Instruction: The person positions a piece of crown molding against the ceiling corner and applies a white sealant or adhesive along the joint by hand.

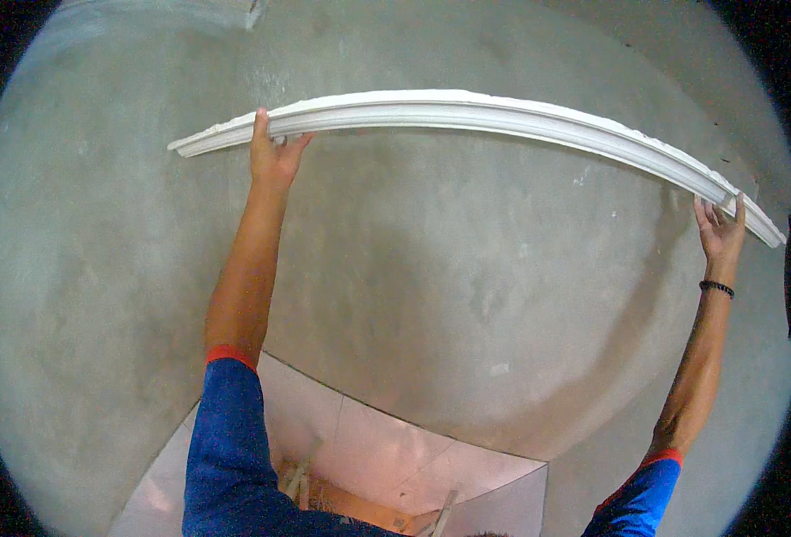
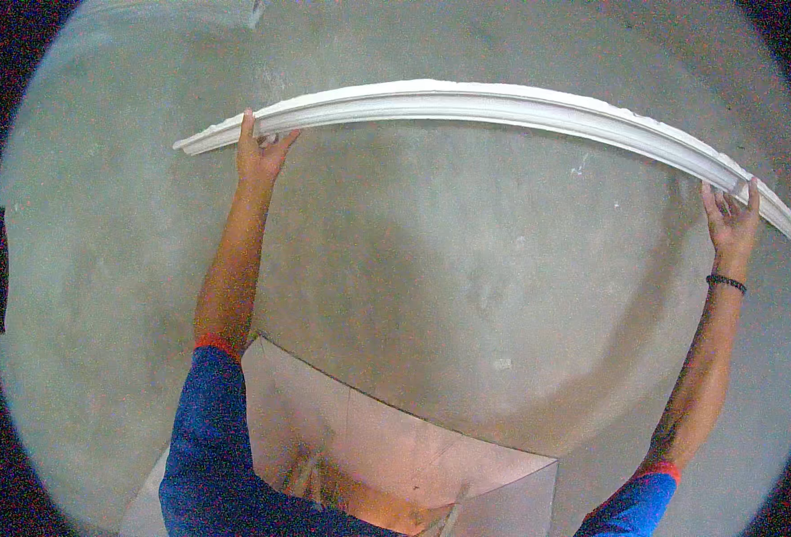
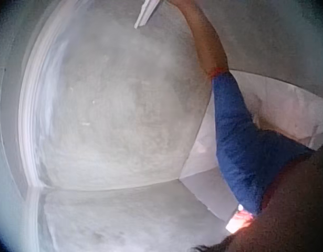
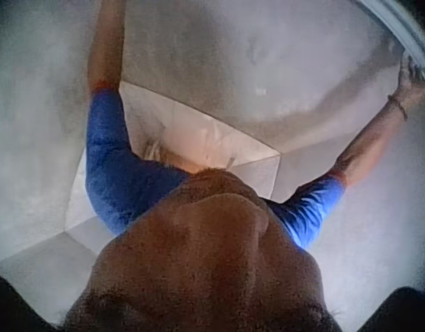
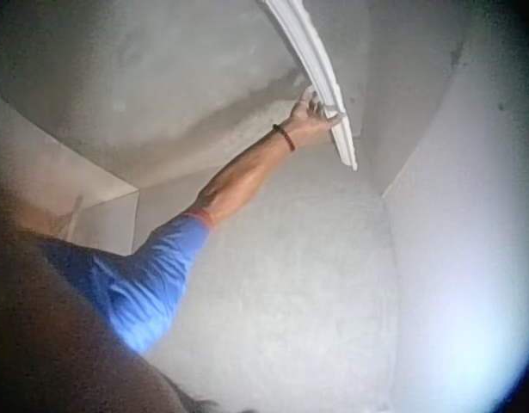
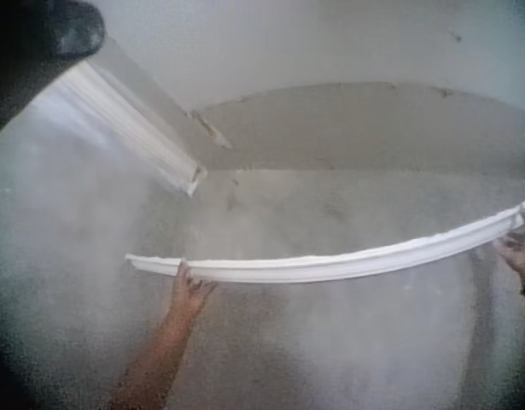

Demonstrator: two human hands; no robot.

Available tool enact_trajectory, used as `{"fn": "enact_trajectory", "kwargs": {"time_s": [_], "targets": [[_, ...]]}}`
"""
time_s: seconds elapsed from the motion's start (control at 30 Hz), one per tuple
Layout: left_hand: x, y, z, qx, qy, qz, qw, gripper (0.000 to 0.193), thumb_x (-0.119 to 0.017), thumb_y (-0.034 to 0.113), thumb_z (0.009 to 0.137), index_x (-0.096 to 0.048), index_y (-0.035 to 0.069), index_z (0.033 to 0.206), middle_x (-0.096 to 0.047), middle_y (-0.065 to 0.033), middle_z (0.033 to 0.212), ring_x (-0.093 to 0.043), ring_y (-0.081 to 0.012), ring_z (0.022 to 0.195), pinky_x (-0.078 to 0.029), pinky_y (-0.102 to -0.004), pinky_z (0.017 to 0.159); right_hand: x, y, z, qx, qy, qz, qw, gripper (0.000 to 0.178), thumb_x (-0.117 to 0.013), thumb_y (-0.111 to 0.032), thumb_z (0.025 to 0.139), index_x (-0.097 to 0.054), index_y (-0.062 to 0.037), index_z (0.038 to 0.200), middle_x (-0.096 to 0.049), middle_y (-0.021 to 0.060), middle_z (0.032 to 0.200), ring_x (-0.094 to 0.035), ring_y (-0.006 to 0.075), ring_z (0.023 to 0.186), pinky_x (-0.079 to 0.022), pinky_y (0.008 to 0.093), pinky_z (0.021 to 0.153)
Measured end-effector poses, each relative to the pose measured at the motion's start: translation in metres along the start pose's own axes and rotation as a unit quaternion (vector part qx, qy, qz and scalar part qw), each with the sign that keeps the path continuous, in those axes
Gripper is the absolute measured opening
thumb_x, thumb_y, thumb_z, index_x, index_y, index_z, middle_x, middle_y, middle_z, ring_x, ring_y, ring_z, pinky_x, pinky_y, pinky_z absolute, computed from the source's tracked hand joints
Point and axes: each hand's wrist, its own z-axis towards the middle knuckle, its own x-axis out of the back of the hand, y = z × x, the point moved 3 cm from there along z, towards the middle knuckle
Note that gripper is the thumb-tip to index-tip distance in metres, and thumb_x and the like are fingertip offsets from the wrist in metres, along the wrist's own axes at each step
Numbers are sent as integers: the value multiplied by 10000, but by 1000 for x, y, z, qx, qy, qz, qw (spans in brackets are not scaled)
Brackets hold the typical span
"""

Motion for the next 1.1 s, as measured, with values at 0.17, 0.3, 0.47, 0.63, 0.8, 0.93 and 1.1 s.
{"fn": "enact_trajectory", "kwargs": {"time_s": [0.17, 0.3, 0.47, 0.63, 0.8, 0.93, 1.1], "targets": [[20, 42, 44, -44, -48, 107, 992, 902, -723, 268, 855, -134, 132, 1523, -63, -149, 1575, -139, -414, 1441, -229, -695, 1104, -82, -36, -58, 143, 37, -235, 961, 1021, -882, -193, 695, -247, -27, 1477, -447, 277, 1375, -566, 369, 1181, -535, 403, 925], [4, 36, 53, -26, -98, 98, 990, 894, -721, 268, 856, -138, 128, 1519, -97, -162, 1571, -164, -427, 1436, -233, -689, 1106, -85, -19, -47, 112, 76, -199, 971, 1010, -890, -208, 683, -281, -3, 1461, -487, 233, 1338, -607, 318, 1110, -559, 378, 876], [3, 33, 53, -9, -114, 112, 987, 892, -746, 314, 831, -192, 118, 1503, -113, -176, 1566, -195, -444, 1415, -221, -666, 1117, -79, -38, -53, 119, 68, -321, 937, 1025, -883, -212, 695, -249, 13, 1468, -552, 240, 1283, -606, 310, 1133, -535, 387, 929], [-74, -72, 11, 31, -131, 83, 987, 932, -797, 301, 779, -231, 130, 1499, -127, -169, 1565, -170, -439, 1411, -212, -617, 1128, 103, -53, -12, 116, 82, -220, 965, 1076, -881, -270, 690, -208, 4, 1483, -583, 236, 1251, -606, 302, 1138, -513, 383, 959], [-50, -15, 78, -103, -165, 328, 924, 856, -769, 343, 796, -298, 115, 1474, -256, -142, 1517, -271, -322, 1372, -216, -537, 1139, 23, -2, 15, 137, 103, -327, 929, 1105, -883, -421, 656, -271, 8, 1469, -623, 195, 1195, -652, 249, 1032, -536, 358, 883], [-63, -48, 86, -73, -187, 292, 935, 755, -705, 396, 850, -340, 111, 1447, -326, -136, 1475, -324, -315, 1319, -273, -504, 1079, 64, 23, 46, 166, 125, -179, 962, 1088, -923, -359, 607, -336, 36, 1434, -578, 206, 1244, -658, 237, 984, -554, 333, 837], [-68, -24, 60, 51, -53, 144, 987, 638, -642, 412, 896, -399, 102, 1398, -368, -125, 1446, -336, -331, 1307, -306, -495, 1058, 45, 37, 47, 145, 101, -230, 957, 978, -853, -346, 683, -328, 62, 1400, -523, 214, 1277, -568, 290, 1097, -521, 413, 897]]}}
